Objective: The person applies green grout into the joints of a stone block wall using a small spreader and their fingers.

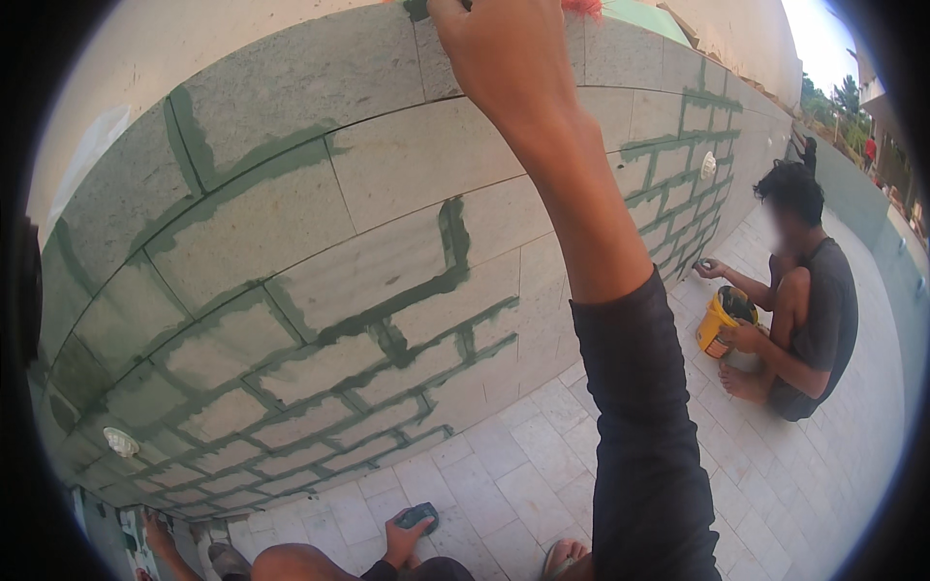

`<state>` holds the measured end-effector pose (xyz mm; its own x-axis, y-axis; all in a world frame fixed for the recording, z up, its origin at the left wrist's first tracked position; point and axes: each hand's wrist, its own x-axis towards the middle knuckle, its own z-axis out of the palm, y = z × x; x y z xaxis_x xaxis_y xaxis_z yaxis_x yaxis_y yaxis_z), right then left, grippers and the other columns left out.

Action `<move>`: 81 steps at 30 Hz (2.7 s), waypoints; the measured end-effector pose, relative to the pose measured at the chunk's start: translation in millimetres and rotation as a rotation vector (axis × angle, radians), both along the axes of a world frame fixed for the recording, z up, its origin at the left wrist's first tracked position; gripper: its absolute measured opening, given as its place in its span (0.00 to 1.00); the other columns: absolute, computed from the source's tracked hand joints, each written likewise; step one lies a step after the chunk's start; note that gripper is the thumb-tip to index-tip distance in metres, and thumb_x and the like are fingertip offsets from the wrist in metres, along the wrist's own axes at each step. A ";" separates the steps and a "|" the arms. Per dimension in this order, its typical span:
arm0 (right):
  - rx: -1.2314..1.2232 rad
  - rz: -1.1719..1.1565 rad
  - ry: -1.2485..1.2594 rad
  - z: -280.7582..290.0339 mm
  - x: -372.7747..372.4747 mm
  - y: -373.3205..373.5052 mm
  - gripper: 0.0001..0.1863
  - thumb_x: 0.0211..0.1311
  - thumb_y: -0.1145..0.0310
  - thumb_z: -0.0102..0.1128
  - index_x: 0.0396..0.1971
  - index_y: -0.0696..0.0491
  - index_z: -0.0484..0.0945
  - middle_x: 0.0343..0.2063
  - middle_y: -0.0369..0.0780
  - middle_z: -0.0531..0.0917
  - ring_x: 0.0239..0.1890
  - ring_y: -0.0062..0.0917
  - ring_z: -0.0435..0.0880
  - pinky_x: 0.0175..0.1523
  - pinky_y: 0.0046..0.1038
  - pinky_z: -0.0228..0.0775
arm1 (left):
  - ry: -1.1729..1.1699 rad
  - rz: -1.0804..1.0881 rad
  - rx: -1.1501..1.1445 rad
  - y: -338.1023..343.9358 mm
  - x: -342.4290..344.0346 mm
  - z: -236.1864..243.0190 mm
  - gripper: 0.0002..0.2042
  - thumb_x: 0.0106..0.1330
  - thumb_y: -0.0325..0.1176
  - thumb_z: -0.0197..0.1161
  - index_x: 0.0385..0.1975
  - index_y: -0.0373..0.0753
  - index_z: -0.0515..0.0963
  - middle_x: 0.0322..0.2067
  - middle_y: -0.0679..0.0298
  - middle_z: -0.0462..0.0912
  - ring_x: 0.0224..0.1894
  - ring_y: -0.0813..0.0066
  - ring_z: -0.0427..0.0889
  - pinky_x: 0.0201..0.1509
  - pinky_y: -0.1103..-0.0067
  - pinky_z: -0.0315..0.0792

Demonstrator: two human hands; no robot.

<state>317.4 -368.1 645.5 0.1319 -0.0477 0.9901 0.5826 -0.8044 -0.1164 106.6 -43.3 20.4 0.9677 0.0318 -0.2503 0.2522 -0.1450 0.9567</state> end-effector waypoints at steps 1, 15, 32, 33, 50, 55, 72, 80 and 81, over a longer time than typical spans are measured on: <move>0.054 -0.005 0.102 1.5 -1.7 2.2 0.16 0.67 0.71 0.57 0.23 0.69 0.77 0.14 0.55 0.74 0.20 0.37 0.77 0.34 0.42 0.69 | 0.008 0.000 0.034 0.1 0.2 0.1 0.19 0.59 0.34 0.83 0.45 0.29 0.88 0.40 0.59 0.93 0.42 0.78 0.88 0.52 0.78 0.81; 0.042 -0.035 0.127 15.9 -2.6 15.6 0.18 0.65 0.70 0.56 0.20 0.69 0.73 0.11 0.53 0.71 0.15 0.35 0.71 0.29 0.43 0.67 | -0.050 -0.019 -0.003 1.0 0.7 2.9 0.17 0.61 0.33 0.82 0.44 0.29 0.88 0.39 0.59 0.93 0.41 0.77 0.89 0.50 0.78 0.81; -0.211 0.001 -0.129 -28.4 0.8 15.8 0.09 0.68 0.77 0.61 0.40 0.67 0.85 0.34 0.53 0.79 0.36 0.41 0.80 0.43 0.37 0.72 | -0.060 -0.025 -0.004 2.1 0.8 0.1 0.17 0.61 0.33 0.82 0.44 0.29 0.88 0.39 0.59 0.93 0.40 0.77 0.89 0.48 0.78 0.81; -0.209 0.017 -0.099 -31.3 0.9 16.3 0.09 0.68 0.77 0.61 0.41 0.67 0.85 0.34 0.52 0.79 0.35 0.40 0.80 0.42 0.37 0.72 | -0.053 -0.022 -0.009 1.5 1.1 0.5 0.17 0.61 0.33 0.82 0.44 0.29 0.88 0.39 0.59 0.93 0.40 0.77 0.88 0.48 0.78 0.81; -0.281 -0.083 -0.026 -84.1 10.1 1.3 0.13 0.68 0.75 0.64 0.50 0.62 0.86 0.35 0.46 0.79 0.34 0.40 0.82 0.43 0.38 0.76 | -0.037 0.010 -0.015 -0.1 1.0 -3.3 0.18 0.60 0.34 0.82 0.44 0.29 0.88 0.39 0.58 0.93 0.41 0.76 0.89 0.50 0.78 0.81; -0.210 0.020 0.049 -84.6 2.5 -10.1 0.14 0.68 0.75 0.68 0.51 0.60 0.89 0.32 0.43 0.83 0.28 0.29 0.81 0.36 0.31 0.73 | -0.072 0.008 0.019 -1.2 0.6 -2.3 0.16 0.61 0.32 0.81 0.44 0.29 0.88 0.38 0.59 0.93 0.40 0.77 0.88 0.49 0.78 0.80; -0.232 -0.168 -0.178 -120.2 31.8 9.8 0.15 0.62 0.78 0.68 0.49 0.61 0.87 0.35 0.43 0.78 0.31 0.36 0.82 0.35 0.37 0.76 | -0.027 0.029 -0.034 -1.2 2.7 -5.8 0.15 0.61 0.30 0.81 0.42 0.29 0.88 0.38 0.59 0.93 0.39 0.77 0.88 0.49 0.78 0.81; -0.071 -0.033 0.133 -75.1 -11.2 -8.6 0.13 0.65 0.71 0.66 0.45 0.60 0.89 0.32 0.46 0.81 0.29 0.39 0.83 0.38 0.38 0.76 | -0.026 0.043 -0.014 -4.4 1.5 -0.6 0.14 0.61 0.29 0.81 0.42 0.29 0.88 0.38 0.60 0.93 0.39 0.78 0.88 0.48 0.78 0.81; -0.113 0.028 0.090 -68.0 -12.3 -8.7 0.13 0.66 0.73 0.64 0.46 0.63 0.87 0.33 0.48 0.79 0.31 0.39 0.82 0.38 0.38 0.75 | -0.029 0.042 -0.026 -4.7 1.0 0.6 0.14 0.61 0.29 0.80 0.43 0.29 0.88 0.38 0.60 0.93 0.39 0.78 0.88 0.48 0.79 0.80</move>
<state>305.0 -376.8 577.5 0.2205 0.0682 0.9730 0.5966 -0.7986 -0.0792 107.6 -48.1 21.0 0.9725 0.0666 -0.2233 0.2296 -0.1103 0.9670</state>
